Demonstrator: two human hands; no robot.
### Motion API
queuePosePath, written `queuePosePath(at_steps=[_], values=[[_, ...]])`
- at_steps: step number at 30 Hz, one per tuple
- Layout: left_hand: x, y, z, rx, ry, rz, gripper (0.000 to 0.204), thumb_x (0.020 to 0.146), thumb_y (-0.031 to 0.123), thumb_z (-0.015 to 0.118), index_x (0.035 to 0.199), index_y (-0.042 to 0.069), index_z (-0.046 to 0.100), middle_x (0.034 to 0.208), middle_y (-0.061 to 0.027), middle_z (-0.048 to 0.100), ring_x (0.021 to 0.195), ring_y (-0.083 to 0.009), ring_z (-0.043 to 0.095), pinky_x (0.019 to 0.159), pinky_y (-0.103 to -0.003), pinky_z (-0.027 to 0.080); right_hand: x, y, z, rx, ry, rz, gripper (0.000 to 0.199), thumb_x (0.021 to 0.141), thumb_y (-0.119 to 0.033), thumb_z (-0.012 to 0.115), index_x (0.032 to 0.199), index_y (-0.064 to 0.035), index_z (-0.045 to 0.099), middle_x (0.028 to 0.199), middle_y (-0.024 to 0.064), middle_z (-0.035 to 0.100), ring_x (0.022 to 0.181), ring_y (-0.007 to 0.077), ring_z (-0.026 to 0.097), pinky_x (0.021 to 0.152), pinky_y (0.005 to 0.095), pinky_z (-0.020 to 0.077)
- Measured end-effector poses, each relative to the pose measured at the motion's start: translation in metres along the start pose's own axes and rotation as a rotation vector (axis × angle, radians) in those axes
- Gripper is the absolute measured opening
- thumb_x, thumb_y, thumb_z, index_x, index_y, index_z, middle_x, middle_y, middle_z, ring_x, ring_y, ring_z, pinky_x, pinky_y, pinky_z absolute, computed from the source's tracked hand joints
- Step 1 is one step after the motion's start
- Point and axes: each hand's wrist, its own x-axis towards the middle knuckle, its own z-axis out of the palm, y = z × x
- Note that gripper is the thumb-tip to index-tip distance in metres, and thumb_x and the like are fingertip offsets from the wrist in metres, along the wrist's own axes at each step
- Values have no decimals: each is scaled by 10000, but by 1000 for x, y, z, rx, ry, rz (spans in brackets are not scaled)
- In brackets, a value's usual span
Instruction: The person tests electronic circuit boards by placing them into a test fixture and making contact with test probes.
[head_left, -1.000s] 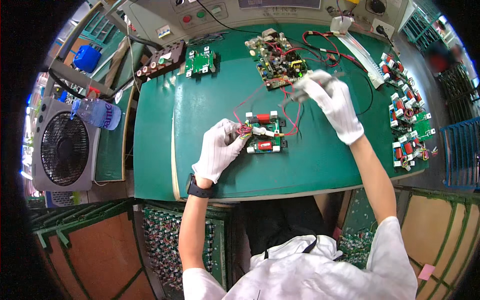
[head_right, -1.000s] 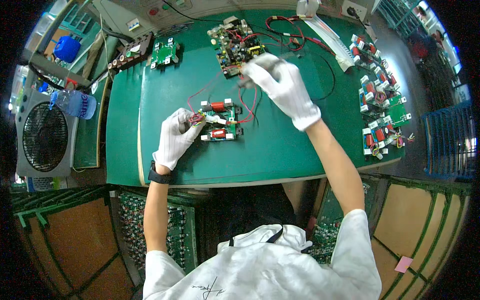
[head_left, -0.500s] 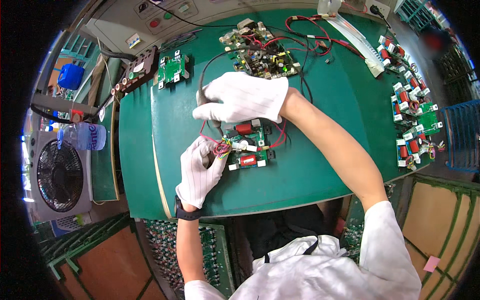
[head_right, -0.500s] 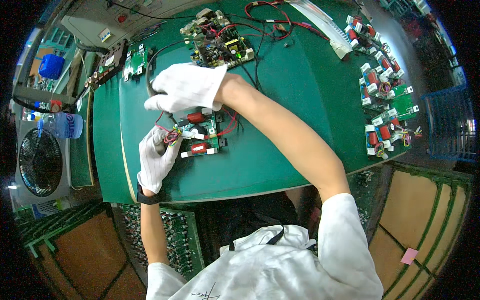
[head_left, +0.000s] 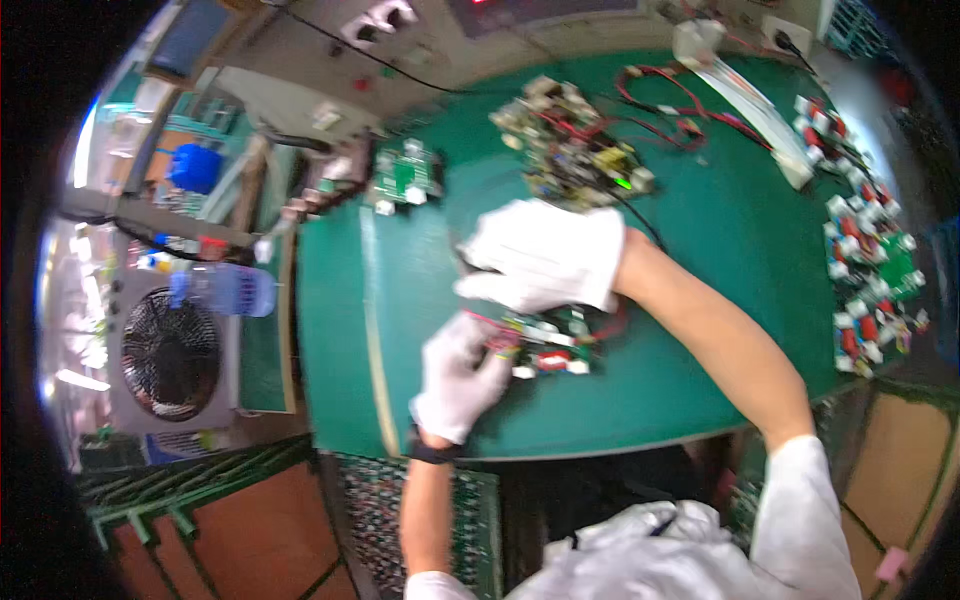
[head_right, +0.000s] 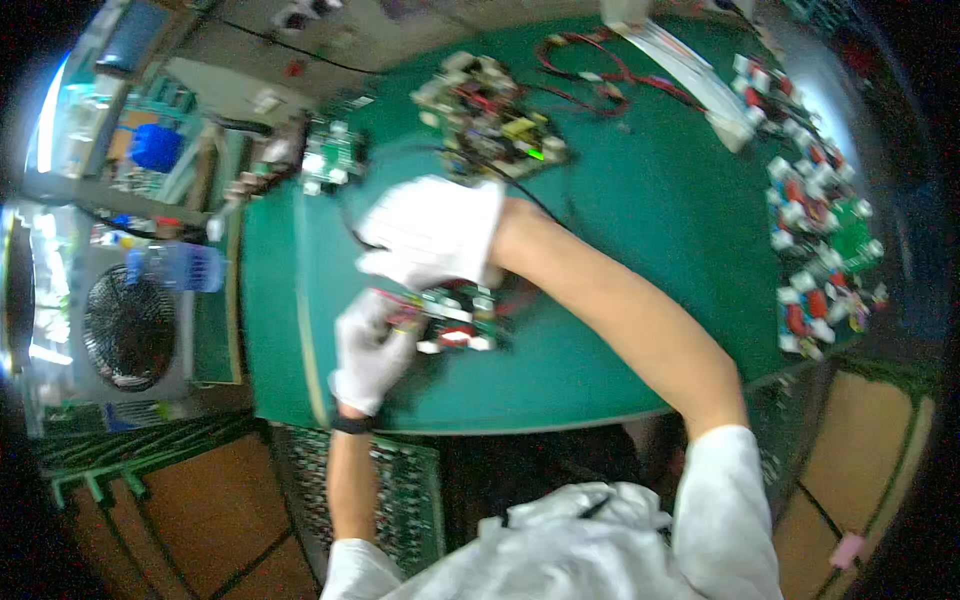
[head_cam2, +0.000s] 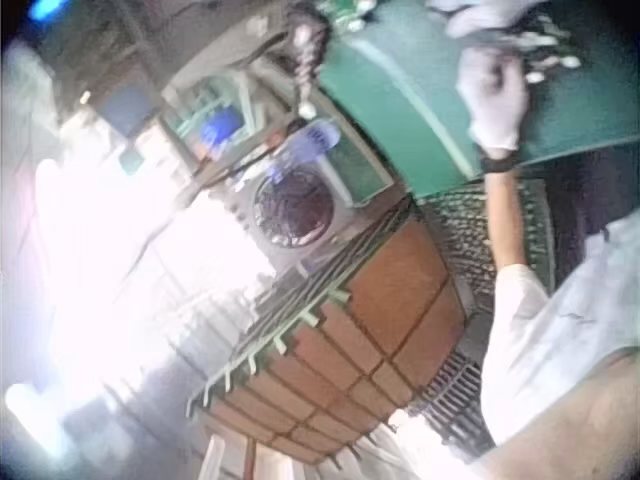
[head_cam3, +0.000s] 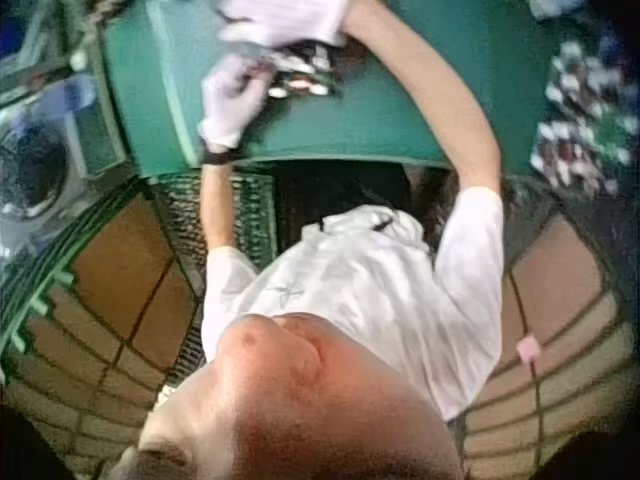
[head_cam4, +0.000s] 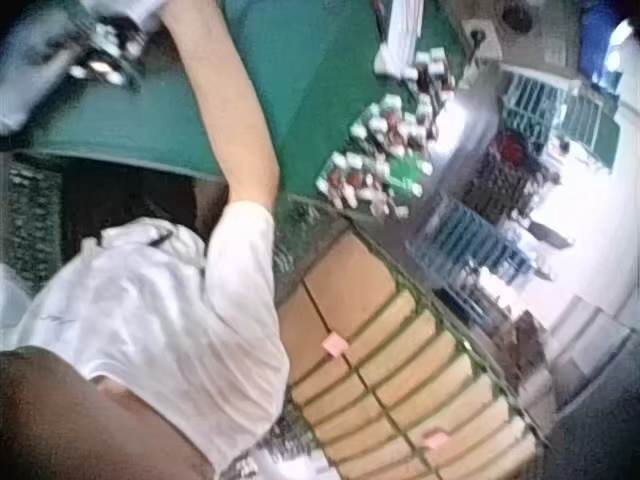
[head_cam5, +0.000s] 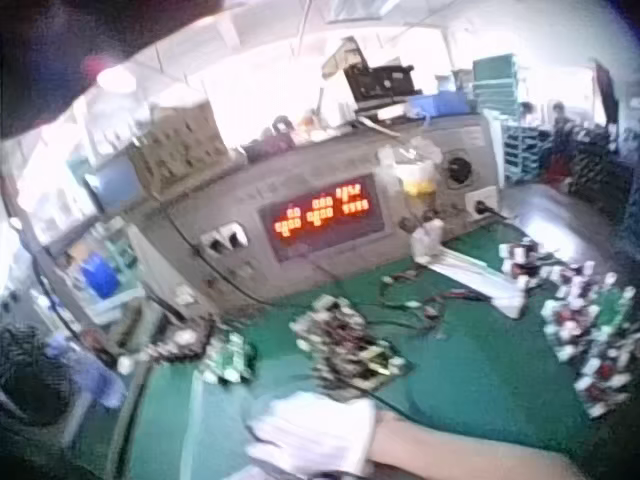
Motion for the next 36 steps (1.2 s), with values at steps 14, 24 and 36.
queuePosePath(at_steps=[14, 24, 36], values=[[-1, -15, 5, -45, 25, 82, 137, 853, 108, 764, 883, 19, 665, 778, -131, 584, 594, -287, 548, 554, -386, 440, 0, -5, -3, -73, -12, 47, 416, 965, -438, 615, 810, -60, 688, 771, 153, 652, 773, 350, 667, 738, 444, 543], [-9, -7, 6, -23, -47, -36, 117, 861, 98, 767, 920, 18, 706, 889, -151, 690, 731, -335, 659, 672, -362, 529, -8, -9, 0, -50, -16, 64, 423, 964, -446, 619, 813, -58, 696, 768, 168, 660, 781, 363, 673, 740, 449, 542], [0, -14, -4, 0, -48, -39, 145, 893, 112, 776, 889, 13, 669, 806, -114, 654, 684, -236, 599, 675, -340, 495, -23, -42, -56, 451, 361, 242, 319, 986, -311, 672, 987, 7, 699, 821, 173, 709, 731, 287, 702, 679, 386, 528]])
